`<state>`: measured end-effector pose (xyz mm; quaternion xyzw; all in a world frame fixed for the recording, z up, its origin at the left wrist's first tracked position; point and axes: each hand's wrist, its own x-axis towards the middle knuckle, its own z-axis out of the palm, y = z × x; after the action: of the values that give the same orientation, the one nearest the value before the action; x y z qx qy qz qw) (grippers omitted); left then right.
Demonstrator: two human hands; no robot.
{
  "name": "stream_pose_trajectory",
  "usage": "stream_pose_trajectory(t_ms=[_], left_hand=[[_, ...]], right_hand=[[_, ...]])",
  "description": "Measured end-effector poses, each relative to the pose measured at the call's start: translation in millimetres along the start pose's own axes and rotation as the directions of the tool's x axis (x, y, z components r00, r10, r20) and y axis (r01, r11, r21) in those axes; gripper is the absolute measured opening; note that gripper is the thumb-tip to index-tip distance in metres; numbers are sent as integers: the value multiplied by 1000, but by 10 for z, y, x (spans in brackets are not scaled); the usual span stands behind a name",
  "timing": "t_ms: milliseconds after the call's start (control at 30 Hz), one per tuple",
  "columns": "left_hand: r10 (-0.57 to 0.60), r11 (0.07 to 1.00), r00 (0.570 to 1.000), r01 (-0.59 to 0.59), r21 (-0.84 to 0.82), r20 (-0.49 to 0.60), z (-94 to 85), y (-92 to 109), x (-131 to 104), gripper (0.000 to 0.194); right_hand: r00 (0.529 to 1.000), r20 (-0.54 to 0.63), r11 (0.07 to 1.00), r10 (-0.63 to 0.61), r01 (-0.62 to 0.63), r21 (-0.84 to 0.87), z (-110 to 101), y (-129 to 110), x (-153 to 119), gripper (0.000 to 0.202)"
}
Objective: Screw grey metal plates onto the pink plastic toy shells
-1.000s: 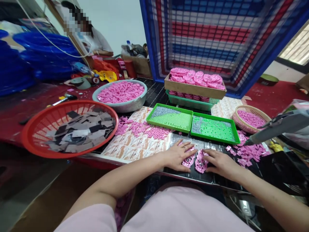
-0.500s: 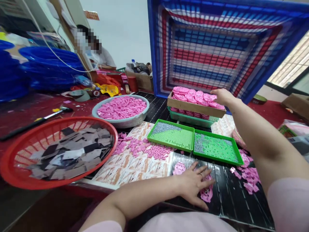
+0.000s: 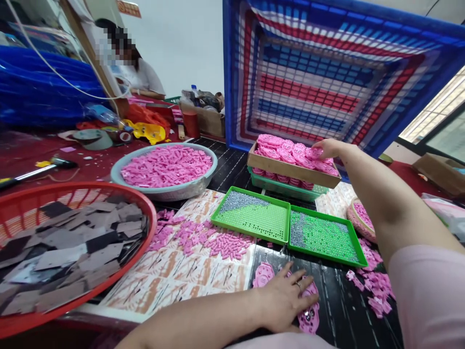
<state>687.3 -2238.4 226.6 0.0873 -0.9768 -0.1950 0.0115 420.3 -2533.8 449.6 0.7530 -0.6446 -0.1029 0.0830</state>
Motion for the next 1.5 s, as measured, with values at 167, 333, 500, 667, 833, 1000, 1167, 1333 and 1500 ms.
stream_pose_trajectory(t_ms=[167, 333, 500, 667, 833, 1000, 1167, 1333, 1500], left_hand=[[1, 1000, 1000, -1, 20, -9, 3, 0, -9, 62], [7, 998, 999, -4, 66, -34, 20, -8, -7, 62], [15, 998, 999, -13, 64, -31, 16, -9, 1, 60], [11, 999, 1000, -11, 48, -10, 0, -4, -6, 59], [5, 1000, 1000, -5, 23, 12, -21, 0, -1, 58], [6, 1000, 1000, -6, 6, 21, -46, 1, -6, 58], [7, 1000, 1000, -7, -14, 4, -17, -12, -9, 57], [11, 1000, 1000, -11, -13, -22, 58, -41, -2, 60], [4, 1000, 1000, -4, -4, -18, 63, -38, 8, 56]], right_hand=[[996, 40, 996, 84, -84, 0, -15, 161, 37, 64], [992, 100, 996, 83, -86, 33, 60, 196, 23, 59], [988, 132, 995, 80, -87, 48, 80, 212, 50, 63], [987, 120, 992, 107, -115, 56, 94, 246, 111, 69], [988, 107, 990, 110, -119, 75, 116, 287, 115, 71], [990, 114, 989, 86, -99, 108, 132, 338, 102, 66], [992, 110, 983, 65, -82, 162, 135, 347, 101, 74], [991, 109, 980, 76, -95, 178, 118, 317, 103, 71], [988, 126, 972, 91, -116, 204, 112, 309, 89, 60]])
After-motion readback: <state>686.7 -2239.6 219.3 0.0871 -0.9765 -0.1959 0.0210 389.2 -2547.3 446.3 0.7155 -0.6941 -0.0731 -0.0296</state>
